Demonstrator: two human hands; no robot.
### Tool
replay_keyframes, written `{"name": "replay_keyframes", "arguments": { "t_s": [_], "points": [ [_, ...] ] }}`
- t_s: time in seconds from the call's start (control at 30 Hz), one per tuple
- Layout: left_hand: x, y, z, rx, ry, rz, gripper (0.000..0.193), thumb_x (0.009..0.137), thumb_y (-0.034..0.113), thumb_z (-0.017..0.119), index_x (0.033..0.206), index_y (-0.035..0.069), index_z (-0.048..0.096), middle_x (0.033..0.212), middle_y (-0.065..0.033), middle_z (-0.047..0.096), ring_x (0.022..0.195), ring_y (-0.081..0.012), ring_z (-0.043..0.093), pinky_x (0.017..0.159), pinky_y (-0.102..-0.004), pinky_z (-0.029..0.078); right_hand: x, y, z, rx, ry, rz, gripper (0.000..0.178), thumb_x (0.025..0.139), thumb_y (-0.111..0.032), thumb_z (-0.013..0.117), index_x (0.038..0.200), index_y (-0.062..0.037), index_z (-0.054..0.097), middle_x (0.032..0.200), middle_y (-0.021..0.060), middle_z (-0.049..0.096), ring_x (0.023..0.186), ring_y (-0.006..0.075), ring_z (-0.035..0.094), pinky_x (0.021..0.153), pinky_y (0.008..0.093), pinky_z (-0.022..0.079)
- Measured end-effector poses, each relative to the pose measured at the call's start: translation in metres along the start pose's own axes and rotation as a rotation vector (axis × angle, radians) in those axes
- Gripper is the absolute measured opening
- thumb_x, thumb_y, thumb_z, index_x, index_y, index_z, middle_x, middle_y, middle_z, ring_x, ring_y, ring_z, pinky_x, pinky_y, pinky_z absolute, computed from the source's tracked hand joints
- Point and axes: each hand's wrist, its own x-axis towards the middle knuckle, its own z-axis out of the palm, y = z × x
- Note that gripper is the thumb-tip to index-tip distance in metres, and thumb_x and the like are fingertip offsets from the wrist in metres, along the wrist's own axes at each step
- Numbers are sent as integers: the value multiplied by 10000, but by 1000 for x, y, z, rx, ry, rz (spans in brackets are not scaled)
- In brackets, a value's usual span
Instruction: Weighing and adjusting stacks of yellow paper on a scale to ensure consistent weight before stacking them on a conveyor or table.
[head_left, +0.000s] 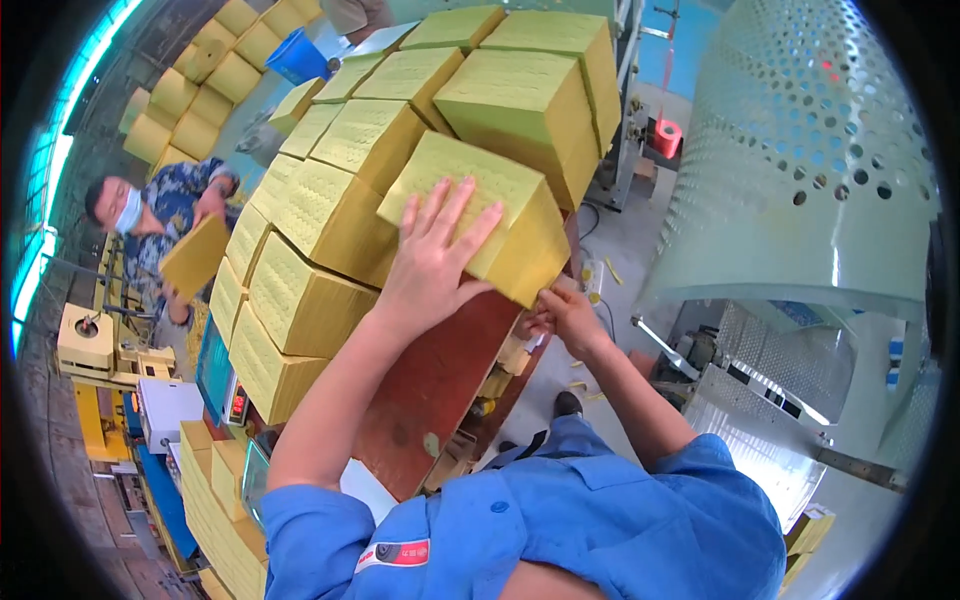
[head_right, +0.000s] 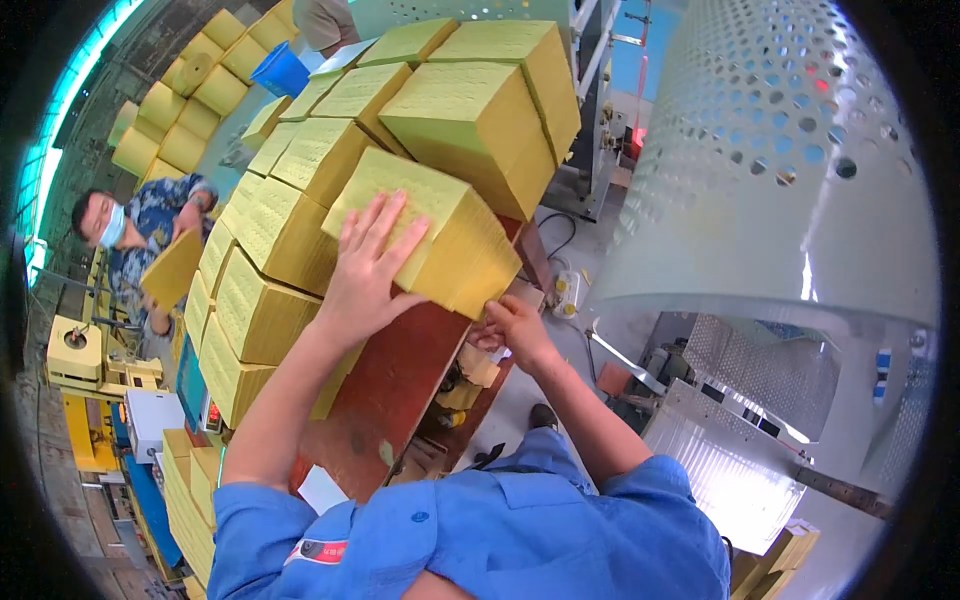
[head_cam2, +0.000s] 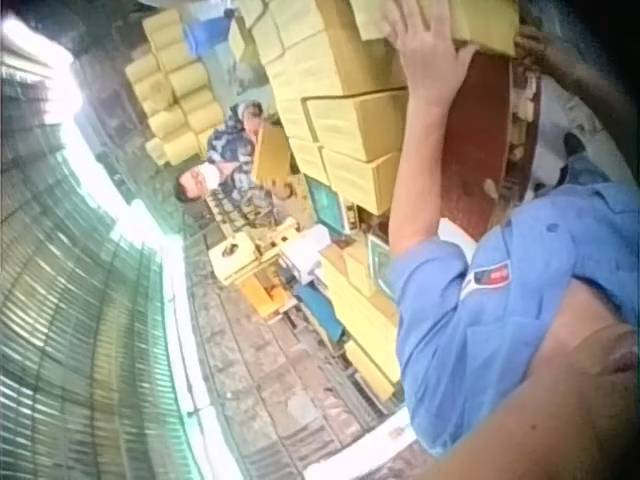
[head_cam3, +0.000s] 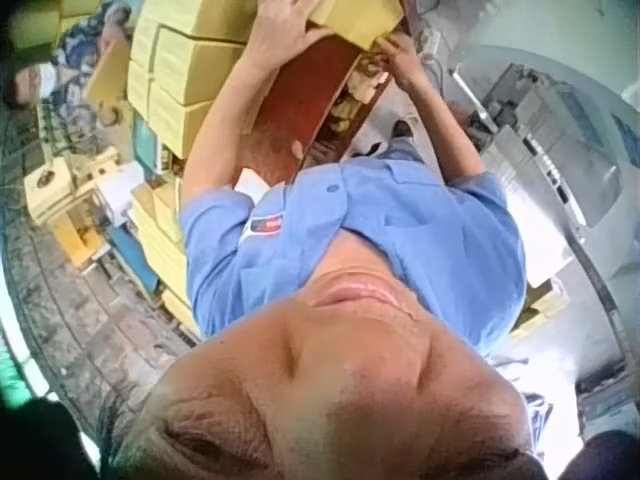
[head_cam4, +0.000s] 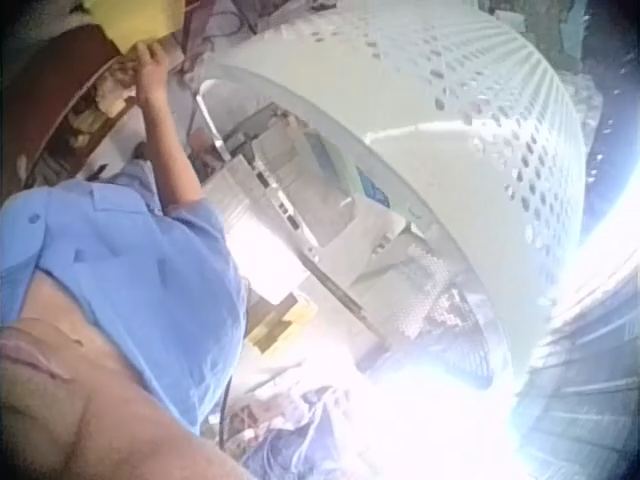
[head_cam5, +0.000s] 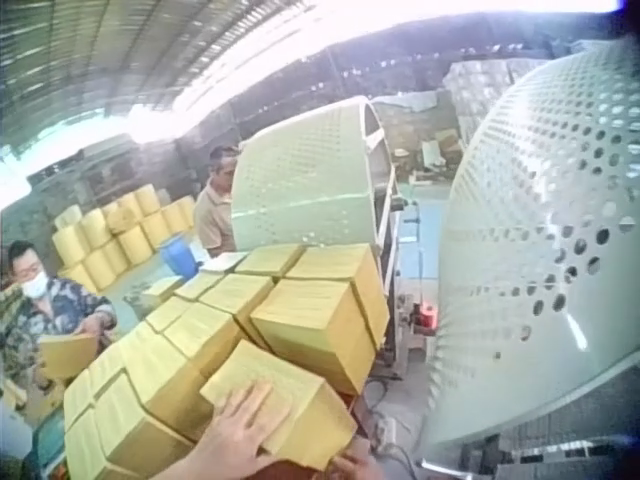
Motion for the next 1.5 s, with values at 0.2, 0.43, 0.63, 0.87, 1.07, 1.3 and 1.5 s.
{"name": "replay_keyframes", "arguments": {
  "t_s": [0.2,0.43,0.63,0.87,1.07,1.3,1.5],
  "points": [
    [40,-22,20,17,74,-4,942,626,247,858,1452,198,409,1524,-143,326,1387,-402,315,1134,-575,232,27,-39,-3,-95,125,-70,294,968,-283,572,1013,5,527,801,127,645,692,225,691,562,288,545],
    [49,-24,23,37,104,-9,960,604,270,871,1447,213,415,1527,-127,327,1390,-393,317,1140,-573,230,36,-43,-12,-188,198,-171,243,937,-257,621,925,-29,539,716,65,602,544,148,586,481,253,440],
    [6,-5,9,-19,226,-67,798,689,294,803,1402,154,476,1441,-195,397,1362,-386,344,1095,-556,267,23,5,1,-85,289,-197,192,922,-275,640,937,-96,571,707,-21,530,593,94,517,522,245,426],
    [-147,77,4,-260,315,-202,644,790,202,696,1392,182,468,1509,-203,318,1369,-388,358,1091,-559,320,-95,59,63,-147,69,-28,110,934,-170,575,861,-89,567,650,3,509,535,93,454,491,226,350],
    [-371,142,-64,-39,474,-920,546,798,116,697,1304,20,517,1463,-256,368,1314,-415,425,1046,-462,407,-132,124,161,-348,-526,324,99,920,-117,549,882,-29,574,654,57,564,575,155,527,542,279,434],
    [-599,259,-125,235,831,-1505,336,804,42,692,1132,7,631,1334,-207,543,1166,-341,585,947,-382,485,-196,247,306,-642,-1223,460,114,937,-28,529,981,22,622,784,83,641,713,144,608,651,284,489],
    [-764,332,-146,255,964,-1628,268,832,-8,651,1100,-12,650,1225,-199,620,1046,-275,652,879,-338,520,-314,384,394,-656,-1454,574,151,962,-85,556,1066,-1,626,893,43,627,812,114,596,735,261,492]
  ]
}}
